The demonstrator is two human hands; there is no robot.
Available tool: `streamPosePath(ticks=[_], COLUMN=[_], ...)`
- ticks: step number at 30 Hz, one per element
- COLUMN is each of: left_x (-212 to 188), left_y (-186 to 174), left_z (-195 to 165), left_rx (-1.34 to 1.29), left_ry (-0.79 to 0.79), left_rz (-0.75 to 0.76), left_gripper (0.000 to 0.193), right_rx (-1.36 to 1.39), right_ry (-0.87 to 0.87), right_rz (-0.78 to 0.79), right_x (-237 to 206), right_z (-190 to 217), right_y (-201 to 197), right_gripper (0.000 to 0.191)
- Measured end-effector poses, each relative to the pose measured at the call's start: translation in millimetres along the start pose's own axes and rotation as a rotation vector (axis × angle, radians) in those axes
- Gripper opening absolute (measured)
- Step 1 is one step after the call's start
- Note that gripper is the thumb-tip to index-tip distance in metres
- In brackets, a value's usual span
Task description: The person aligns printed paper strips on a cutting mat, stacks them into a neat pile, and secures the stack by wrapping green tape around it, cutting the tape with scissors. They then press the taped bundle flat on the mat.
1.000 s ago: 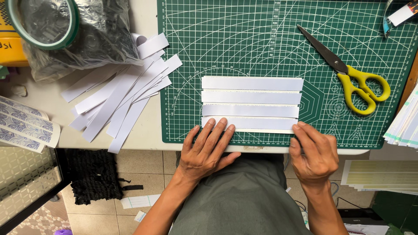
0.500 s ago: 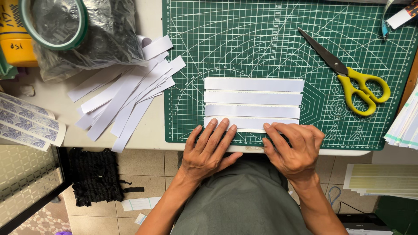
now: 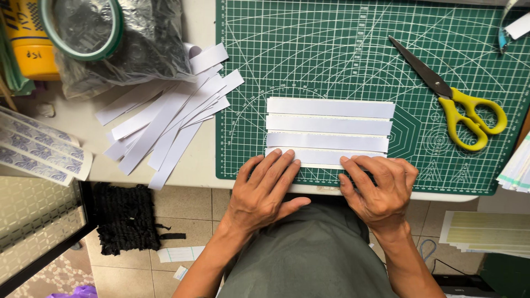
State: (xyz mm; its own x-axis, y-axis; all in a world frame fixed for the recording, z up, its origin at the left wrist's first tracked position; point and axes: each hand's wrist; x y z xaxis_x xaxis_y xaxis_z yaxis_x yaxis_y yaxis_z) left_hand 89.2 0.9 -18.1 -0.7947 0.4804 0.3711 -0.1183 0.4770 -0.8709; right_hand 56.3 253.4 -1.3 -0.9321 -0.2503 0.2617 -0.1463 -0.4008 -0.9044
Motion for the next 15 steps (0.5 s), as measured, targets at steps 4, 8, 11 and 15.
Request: streamPosePath(ticks=[4, 8, 11, 15], left_x=[-1, 1, 4, 7], left_y=[-6, -16, -21, -22], left_z=[24, 37, 36, 33], left_rx=[-0.008, 0.0, -0.021, 0.011], left_ry=[0.034, -0.069, -0.143, -0.151], left_rz=[-0.115, -0.251, -0.286, -0.291], left_gripper=[0.063, 0.066, 0.067, 0.067], right_rx=[0.009, 0.005, 0.001, -0.009], right_ry=[0.004, -0.001, 0.006, 0.0], right_rz=[-0.006, -0.021, -0.024, -0.035], right_x=[0, -1, -2, -5], right_z=[0, -1, -2, -3], right_y=[2, 5, 6, 8], right_gripper=[0.025, 0.025, 0.026, 0.026])
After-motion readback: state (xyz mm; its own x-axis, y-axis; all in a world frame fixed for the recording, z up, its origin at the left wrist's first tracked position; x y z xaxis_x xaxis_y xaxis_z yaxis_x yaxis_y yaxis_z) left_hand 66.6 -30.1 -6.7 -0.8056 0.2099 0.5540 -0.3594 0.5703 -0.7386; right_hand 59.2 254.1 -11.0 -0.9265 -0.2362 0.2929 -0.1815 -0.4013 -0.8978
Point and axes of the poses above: each hand's wrist, its own x-axis towards the middle knuckle, its own y-axis out of the palm, z = x × y, and after that the axes turned 11 degrees about y, right-handed
